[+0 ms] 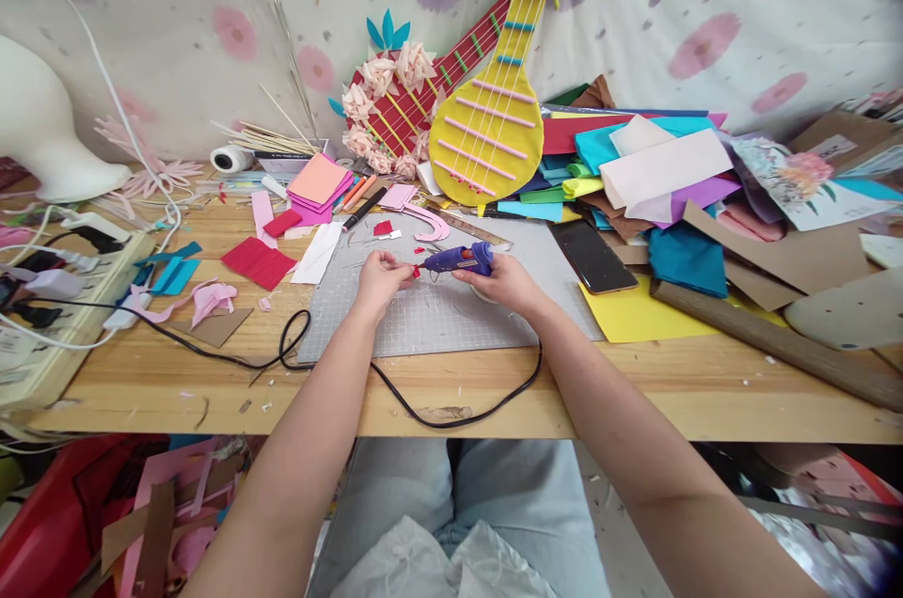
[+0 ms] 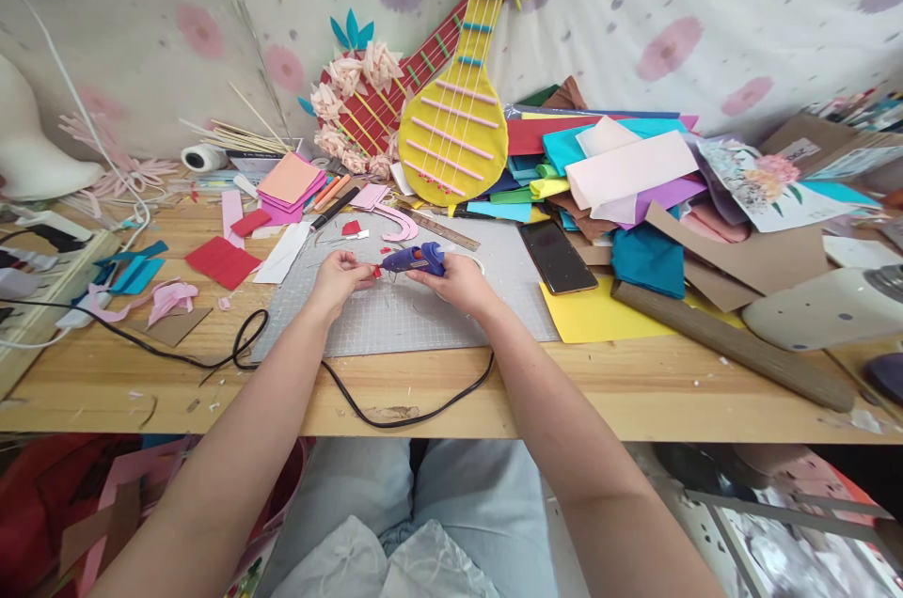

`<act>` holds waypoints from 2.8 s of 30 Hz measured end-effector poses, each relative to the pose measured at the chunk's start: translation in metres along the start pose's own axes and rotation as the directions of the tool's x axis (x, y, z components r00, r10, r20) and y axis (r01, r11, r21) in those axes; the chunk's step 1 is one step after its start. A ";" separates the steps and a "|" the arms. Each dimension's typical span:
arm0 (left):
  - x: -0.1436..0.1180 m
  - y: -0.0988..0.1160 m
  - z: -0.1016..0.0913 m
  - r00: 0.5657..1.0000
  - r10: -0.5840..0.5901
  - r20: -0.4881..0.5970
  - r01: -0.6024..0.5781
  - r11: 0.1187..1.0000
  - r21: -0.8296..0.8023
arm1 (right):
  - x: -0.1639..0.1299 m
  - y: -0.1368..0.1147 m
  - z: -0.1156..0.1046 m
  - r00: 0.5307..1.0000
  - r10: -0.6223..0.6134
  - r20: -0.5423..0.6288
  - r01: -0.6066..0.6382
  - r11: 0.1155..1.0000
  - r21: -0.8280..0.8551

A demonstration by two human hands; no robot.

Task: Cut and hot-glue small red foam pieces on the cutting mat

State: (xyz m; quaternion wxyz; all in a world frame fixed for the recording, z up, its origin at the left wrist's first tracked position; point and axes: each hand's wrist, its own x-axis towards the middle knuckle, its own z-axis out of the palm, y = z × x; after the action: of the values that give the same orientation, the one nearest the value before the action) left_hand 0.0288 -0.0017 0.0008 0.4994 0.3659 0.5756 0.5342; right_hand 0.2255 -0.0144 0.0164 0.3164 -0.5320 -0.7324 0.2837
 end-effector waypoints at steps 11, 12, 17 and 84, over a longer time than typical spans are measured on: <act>-0.004 0.006 0.000 1.000 -0.021 -0.014 0.021 1.000 -0.009 | -0.003 -0.001 -0.003 1.000 -0.017 0.026 0.018 0.998 -0.059; -0.004 0.006 0.000 1.000 -0.021 -0.011 0.021 1.000 -0.010 | -0.003 -0.002 -0.003 1.000 -0.014 0.028 0.016 0.998 -0.061; -0.002 0.005 -0.001 1.000 -0.017 -0.007 0.017 1.000 -0.022 | -0.004 -0.002 -0.006 0.999 0.001 0.050 0.001 1.000 -0.024; -0.005 0.007 0.002 0.999 0.002 -0.048 -0.019 0.934 -0.356 | -0.003 -0.015 -0.043 0.679 -0.129 -0.722 -0.074 0.967 -0.243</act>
State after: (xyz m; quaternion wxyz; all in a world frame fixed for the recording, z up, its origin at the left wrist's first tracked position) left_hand 0.0309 -0.0047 0.0083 0.5411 0.2598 0.4787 0.6407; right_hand 0.2500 -0.0184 0.0543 0.5168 -0.6255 -0.5821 -0.0533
